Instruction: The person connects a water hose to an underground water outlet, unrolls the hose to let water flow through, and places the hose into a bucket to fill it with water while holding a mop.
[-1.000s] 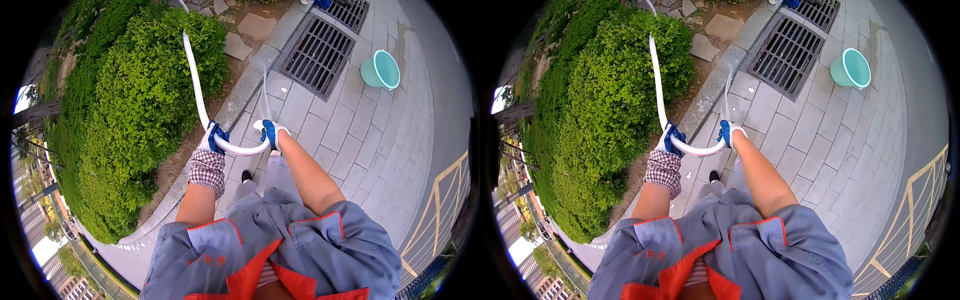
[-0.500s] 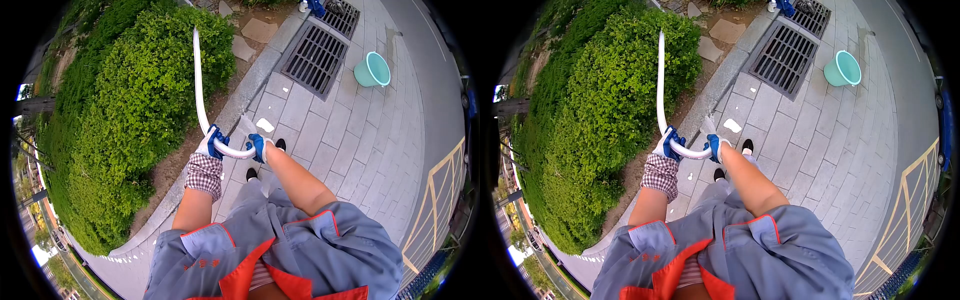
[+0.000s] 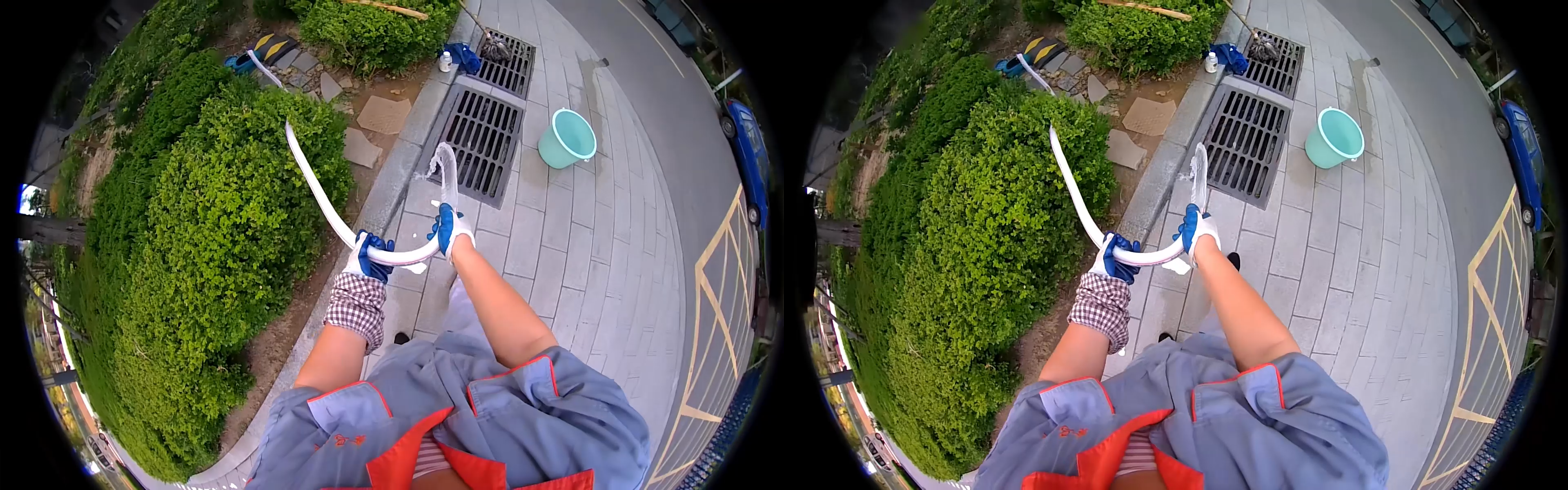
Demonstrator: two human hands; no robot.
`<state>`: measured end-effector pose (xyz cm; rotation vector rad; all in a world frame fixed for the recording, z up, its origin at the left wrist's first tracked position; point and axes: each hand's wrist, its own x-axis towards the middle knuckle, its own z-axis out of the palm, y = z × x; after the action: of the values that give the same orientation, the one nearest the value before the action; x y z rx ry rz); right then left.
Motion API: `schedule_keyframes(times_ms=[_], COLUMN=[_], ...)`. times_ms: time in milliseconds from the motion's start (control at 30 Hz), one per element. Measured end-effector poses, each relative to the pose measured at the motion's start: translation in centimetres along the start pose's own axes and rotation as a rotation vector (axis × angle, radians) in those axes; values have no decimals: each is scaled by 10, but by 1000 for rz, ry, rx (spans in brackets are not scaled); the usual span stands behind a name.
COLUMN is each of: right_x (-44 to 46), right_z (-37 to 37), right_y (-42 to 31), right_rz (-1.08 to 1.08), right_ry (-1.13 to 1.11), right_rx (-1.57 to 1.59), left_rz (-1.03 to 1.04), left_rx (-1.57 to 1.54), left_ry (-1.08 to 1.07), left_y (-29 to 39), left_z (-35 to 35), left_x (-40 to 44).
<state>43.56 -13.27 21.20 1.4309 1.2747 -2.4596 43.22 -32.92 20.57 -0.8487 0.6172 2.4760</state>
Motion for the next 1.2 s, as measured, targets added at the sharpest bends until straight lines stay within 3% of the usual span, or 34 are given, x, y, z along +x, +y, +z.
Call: schedule_keyframes(times_ms=[233, 467, 500, 567, 833, 900, 933, 1067, 1200], right_x=[68, 97, 101, 98, 171, 208, 231, 308, 387], right_z=[-46, -64, -65, -64, -94, -100, -108, -90, -68], right_y=[-134, -269, -281, -316, -428, -449, -452, -453, -466], right_rz=[-117, -190, -206, -206, -383, -407, -288, -51, 33], right_ry=[6, 7, 26, 67, 158, 254, 197, 237, 186], right_rx=[13, -29, -18, 57, 99, 139, 144, 257, 352], left_rz=[-57, -122, 12, 182, 455, 403, 375, 423, 558], left_rx=[-100, -218, -177, -293, -290, -305, -283, -67, 132], left_ry=[81, -74, -75, 4, 164, 6, 19, -44, -118], left_y=[-68, -102, -99, -67, 69, 95, 107, 150, 169], left_z=[128, 244, 253, 253, 285, 257, 274, 388, 606], left_x=[74, 138, 158, 209, 360, 421, 435, 488, 507])
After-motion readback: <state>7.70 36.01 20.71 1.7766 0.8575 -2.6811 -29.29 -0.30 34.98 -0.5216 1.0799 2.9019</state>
